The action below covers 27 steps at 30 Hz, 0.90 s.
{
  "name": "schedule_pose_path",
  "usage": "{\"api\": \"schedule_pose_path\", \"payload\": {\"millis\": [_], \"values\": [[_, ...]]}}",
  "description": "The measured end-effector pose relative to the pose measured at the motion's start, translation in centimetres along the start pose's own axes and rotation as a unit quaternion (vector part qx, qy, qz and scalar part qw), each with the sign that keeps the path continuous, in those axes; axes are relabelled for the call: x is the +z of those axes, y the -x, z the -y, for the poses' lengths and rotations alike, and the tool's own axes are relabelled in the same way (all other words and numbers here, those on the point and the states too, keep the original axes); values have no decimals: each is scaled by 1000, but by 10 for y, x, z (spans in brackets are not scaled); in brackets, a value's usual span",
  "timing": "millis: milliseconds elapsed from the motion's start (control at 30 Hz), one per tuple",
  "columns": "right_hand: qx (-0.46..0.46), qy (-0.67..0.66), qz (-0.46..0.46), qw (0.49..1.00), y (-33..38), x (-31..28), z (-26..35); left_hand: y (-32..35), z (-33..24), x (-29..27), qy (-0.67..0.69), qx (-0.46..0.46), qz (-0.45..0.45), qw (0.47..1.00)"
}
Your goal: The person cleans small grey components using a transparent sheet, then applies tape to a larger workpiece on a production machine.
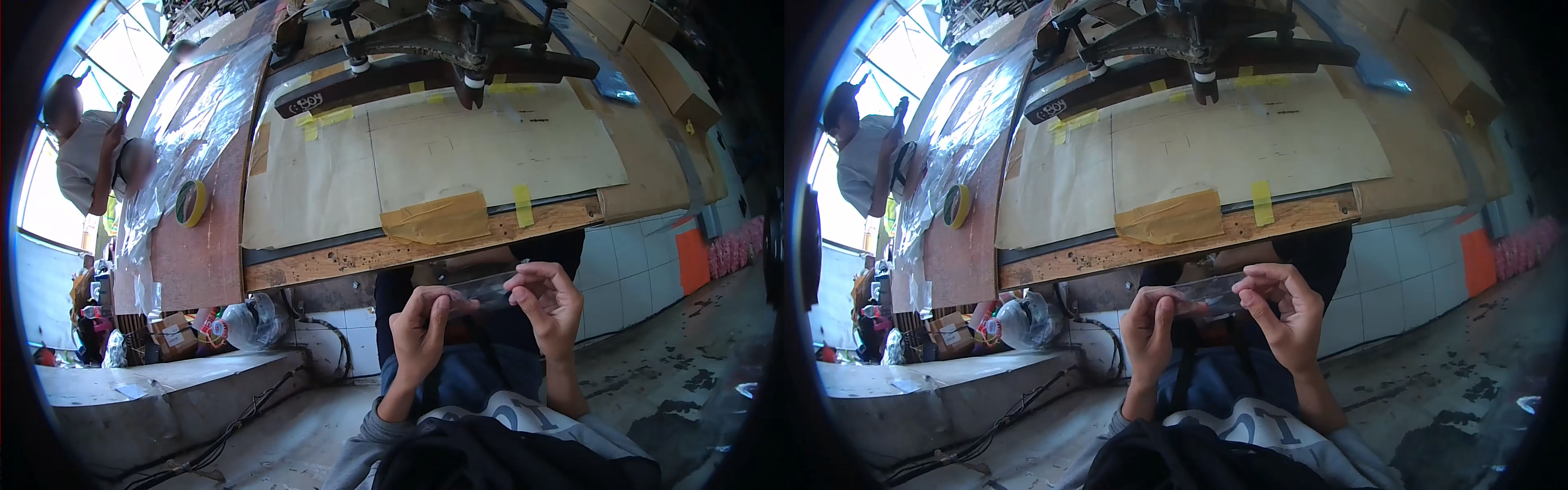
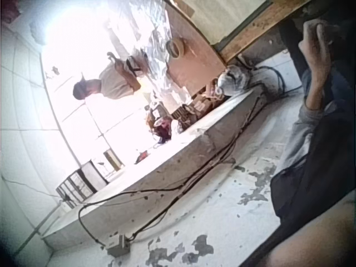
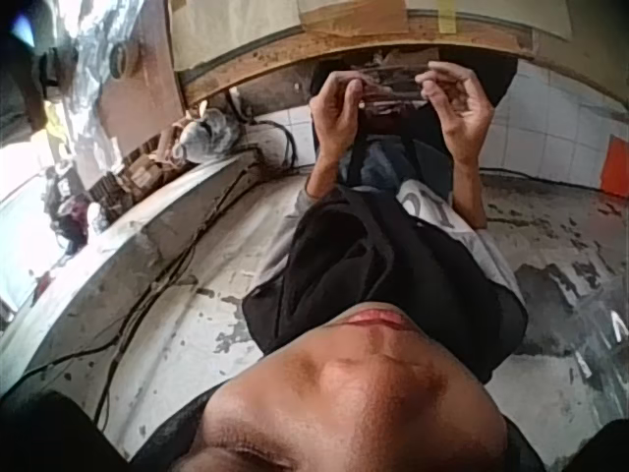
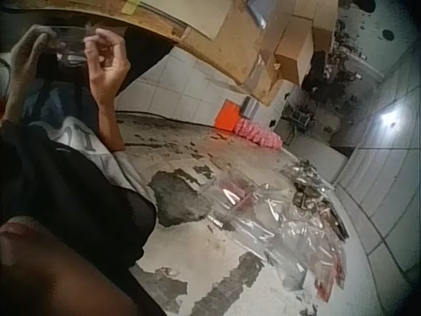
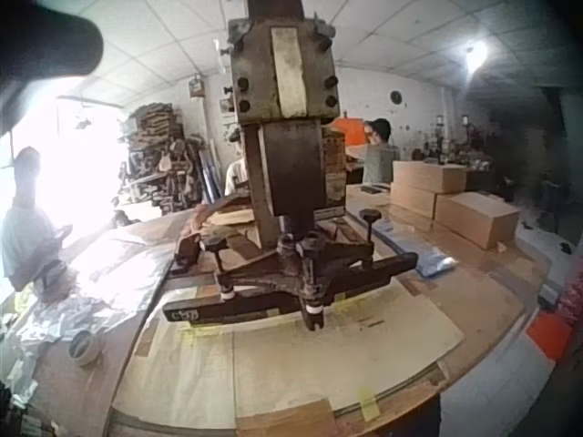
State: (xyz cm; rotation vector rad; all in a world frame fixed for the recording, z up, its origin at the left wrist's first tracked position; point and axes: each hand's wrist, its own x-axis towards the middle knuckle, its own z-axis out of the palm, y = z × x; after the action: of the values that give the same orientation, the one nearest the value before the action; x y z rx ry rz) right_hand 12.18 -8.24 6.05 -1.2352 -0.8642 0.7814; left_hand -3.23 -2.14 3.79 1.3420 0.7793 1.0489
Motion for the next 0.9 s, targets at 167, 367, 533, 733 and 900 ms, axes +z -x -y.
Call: {"api": "schedule_pose_path", "payload": {"millis": [167, 367, 533, 733, 900], "values": [[35, -11, 15, 999, -2, -3, 1, 2, -3, 0, 14, -38, 4, 999], [55, -23, 4, 998, -4, -1, 1, 5, -6, -1, 56, -67, -5, 996], [58, -36, -1, 998, -5, -2, 1, 6, -7, -4, 76, -66, 15, 995], [58, -54, 2, 997, -5, -5, 0, 6, -4, -5, 121, -76, 8, 990], [32, -48, 12, 998, -5, -4, 1, 9, 10, -1, 127, -33, -69, 989]]}}
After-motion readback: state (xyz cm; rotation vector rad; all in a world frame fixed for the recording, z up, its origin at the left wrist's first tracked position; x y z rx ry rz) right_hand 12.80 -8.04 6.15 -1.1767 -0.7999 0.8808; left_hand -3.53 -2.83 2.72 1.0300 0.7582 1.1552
